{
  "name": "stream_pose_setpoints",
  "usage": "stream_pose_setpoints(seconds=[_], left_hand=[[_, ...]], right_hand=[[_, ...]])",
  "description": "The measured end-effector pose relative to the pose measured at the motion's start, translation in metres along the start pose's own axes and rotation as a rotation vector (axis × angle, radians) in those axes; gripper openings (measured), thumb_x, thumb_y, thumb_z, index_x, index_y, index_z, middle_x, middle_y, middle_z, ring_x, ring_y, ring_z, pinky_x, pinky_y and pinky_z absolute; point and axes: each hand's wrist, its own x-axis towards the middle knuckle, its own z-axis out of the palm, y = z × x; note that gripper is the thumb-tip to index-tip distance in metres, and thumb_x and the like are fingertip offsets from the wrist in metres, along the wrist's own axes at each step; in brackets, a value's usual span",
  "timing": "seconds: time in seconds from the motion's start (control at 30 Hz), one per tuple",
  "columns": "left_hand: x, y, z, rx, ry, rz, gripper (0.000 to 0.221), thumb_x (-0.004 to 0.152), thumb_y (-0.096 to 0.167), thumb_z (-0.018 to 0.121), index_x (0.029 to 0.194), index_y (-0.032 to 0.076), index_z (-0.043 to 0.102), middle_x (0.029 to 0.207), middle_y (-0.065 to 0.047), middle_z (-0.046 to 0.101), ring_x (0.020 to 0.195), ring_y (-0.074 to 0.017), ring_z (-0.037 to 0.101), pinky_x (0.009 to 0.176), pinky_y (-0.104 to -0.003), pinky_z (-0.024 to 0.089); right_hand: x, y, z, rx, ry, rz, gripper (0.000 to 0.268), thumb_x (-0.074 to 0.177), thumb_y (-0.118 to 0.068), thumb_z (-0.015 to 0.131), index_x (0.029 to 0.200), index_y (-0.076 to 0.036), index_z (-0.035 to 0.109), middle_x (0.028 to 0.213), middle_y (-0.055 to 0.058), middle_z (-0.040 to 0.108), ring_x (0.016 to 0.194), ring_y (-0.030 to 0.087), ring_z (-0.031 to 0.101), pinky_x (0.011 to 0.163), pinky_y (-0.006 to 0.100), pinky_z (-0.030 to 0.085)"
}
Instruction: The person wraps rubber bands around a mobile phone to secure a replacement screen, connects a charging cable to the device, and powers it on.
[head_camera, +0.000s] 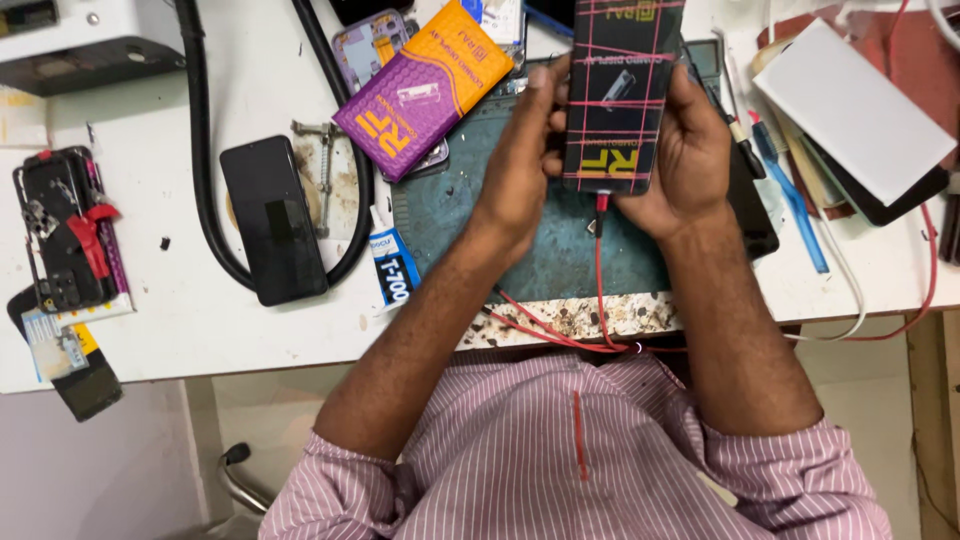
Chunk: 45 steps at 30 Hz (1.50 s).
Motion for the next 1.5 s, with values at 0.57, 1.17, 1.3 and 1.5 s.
stream_pose_setpoints(seconds=[0.57,1.17,1.3,1.5], left_hand=[[0.11,-0.015,-0.002,-0.302,-0.007,0.002,0.088,0.105,0.073,0.028,0.145,-0.001,0.053,0.094,-0.002,0.059,0.076,-0.0074,0.051,0.067,-0.022,0.048],[0.104,-0.035,-0.007,-0.289,-0.108,-0.155,0.05,0.109,0.058,0.037,0.09,0.016,0.055,0.07,0.009,0.04,0.058,-0.0039,0.04,0.046,-0.023,0.034],[0.11,-0.044,-0.009,-0.308,-0.15,-0.142,0.051,0.11,0.058,0.038,0.089,0.015,0.057,0.071,0.007,0.042,0.059,-0.0042,0.039,0.048,-0.023,0.034],[0.108,-0.047,-0.012,-0.413,-0.123,-0.216,0.045,0.11,0.054,0.039,0.092,0.016,0.055,0.075,0.008,0.041,0.063,-0.0046,0.039,0.05,-0.023,0.034]], right_hand=[[0.053,-0.062,-0.024,-0.076,0.033,0.034,0.069,0.114,-0.048,0.031,0.155,0.005,0.048,0.133,0.031,0.064,0.114,0.044,0.069,0.094,0.063,0.06],[0.041,-0.063,-0.011,-0.321,0.189,0.065,0.068,0.11,-0.041,0.047,0.156,0.009,0.042,0.142,0.032,0.059,0.123,0.045,0.064,0.105,0.06,0.055],[0.039,-0.065,-0.013,-0.297,0.126,0.068,0.07,0.105,-0.036,0.055,0.159,0.006,0.038,0.144,0.03,0.055,0.129,0.042,0.062,0.108,0.059,0.053],[0.042,-0.065,-0.017,-0.288,0.12,0.076,0.072,0.104,-0.034,0.057,0.16,0.007,0.037,0.144,0.032,0.054,0.13,0.042,0.061,0.11,0.058,0.051]])
